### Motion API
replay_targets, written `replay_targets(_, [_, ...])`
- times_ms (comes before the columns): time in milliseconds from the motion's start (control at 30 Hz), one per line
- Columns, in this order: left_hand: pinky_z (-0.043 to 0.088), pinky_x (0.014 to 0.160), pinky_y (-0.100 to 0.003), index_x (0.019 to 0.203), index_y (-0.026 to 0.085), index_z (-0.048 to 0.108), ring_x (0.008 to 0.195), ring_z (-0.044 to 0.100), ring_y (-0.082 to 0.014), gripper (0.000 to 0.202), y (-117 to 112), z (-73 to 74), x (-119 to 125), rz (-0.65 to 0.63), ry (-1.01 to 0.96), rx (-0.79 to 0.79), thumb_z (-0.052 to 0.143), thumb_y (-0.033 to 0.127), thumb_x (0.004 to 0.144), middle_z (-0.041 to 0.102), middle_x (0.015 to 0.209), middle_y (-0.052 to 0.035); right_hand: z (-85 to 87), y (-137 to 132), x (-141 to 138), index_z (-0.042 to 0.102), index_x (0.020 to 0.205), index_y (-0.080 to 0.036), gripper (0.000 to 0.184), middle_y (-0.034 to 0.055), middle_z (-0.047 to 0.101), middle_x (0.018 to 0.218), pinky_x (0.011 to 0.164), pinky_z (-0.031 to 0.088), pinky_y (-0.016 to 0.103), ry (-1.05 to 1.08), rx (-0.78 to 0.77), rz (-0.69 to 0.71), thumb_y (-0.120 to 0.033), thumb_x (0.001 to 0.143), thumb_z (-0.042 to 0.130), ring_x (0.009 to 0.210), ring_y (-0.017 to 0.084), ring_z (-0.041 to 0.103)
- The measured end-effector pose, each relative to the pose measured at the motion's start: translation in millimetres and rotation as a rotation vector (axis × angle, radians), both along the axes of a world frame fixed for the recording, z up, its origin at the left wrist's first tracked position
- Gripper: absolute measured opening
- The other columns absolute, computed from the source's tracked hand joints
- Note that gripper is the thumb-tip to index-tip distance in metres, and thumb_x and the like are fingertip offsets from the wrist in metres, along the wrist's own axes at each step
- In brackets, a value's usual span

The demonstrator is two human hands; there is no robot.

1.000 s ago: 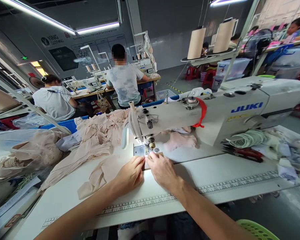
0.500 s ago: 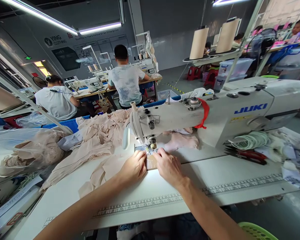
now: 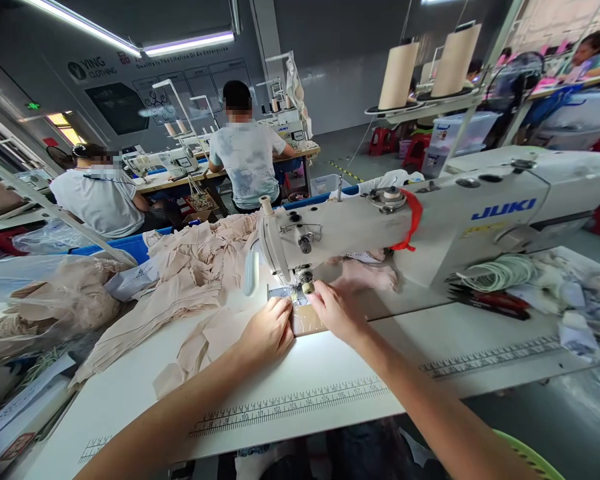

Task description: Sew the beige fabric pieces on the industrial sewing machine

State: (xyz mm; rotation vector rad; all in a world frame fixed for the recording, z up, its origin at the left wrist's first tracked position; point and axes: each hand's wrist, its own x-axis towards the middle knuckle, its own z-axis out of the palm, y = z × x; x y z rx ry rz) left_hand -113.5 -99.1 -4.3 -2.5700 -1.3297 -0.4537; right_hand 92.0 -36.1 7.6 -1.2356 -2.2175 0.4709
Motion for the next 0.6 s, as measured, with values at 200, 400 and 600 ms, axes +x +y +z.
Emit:
replay_targets(200, [0.060, 0.082, -0.043, 0.099, 0.013, 0.070, 0.092, 0.060, -0.0286, 0.023, 0.5, -0.6, -0.1, -0.002, 0.005, 0.001, 0.049, 0.018, 0.090, 0.066, 0.100, -0.0164, 2.7, 12.7, -3.7, 0.056, 0.070, -0.022, 0.035, 0.0031, 0.071, 0.068, 0.065, 0.042, 0.026, 0.041, -0.026, -0.040, -0.033, 0.101, 0.045, 0.063, 0.016, 0.063])
replay_targets(400, [0.061, 0.081, -0.044, 0.103, 0.012, 0.070, 0.094, 0.062, -0.0298, 0.026, 4.8, -1.4, -1.9, 0.014, -0.030, -0.007, 0.047, 0.018, 0.092, 0.068, 0.102, -0.0182, 4.0, 3.9, -0.3, 0.058, 0.074, -0.023, 0.032, 0.0010, 0.069, 0.063, 0.062, 0.041, 0.025, 0.113, -0.007, -0.015, -0.035, 0.101, 0.042, 0.057, 0.014, 0.060])
replay_targets(600, [0.062, 0.085, -0.047, 0.114, 0.014, 0.069, 0.101, 0.064, -0.0319, 0.032, 8.9, -0.6, -3.9, 0.039, -0.095, -0.057, 0.046, 0.017, 0.092, 0.069, 0.107, -0.0185, 2.1, 8.7, -6.1, 0.055, 0.068, -0.023, 0.036, 0.0001, 0.066, 0.057, 0.062, 0.040, 0.026, 0.118, -0.002, -0.030, -0.033, 0.101, 0.044, 0.055, 0.014, 0.058])
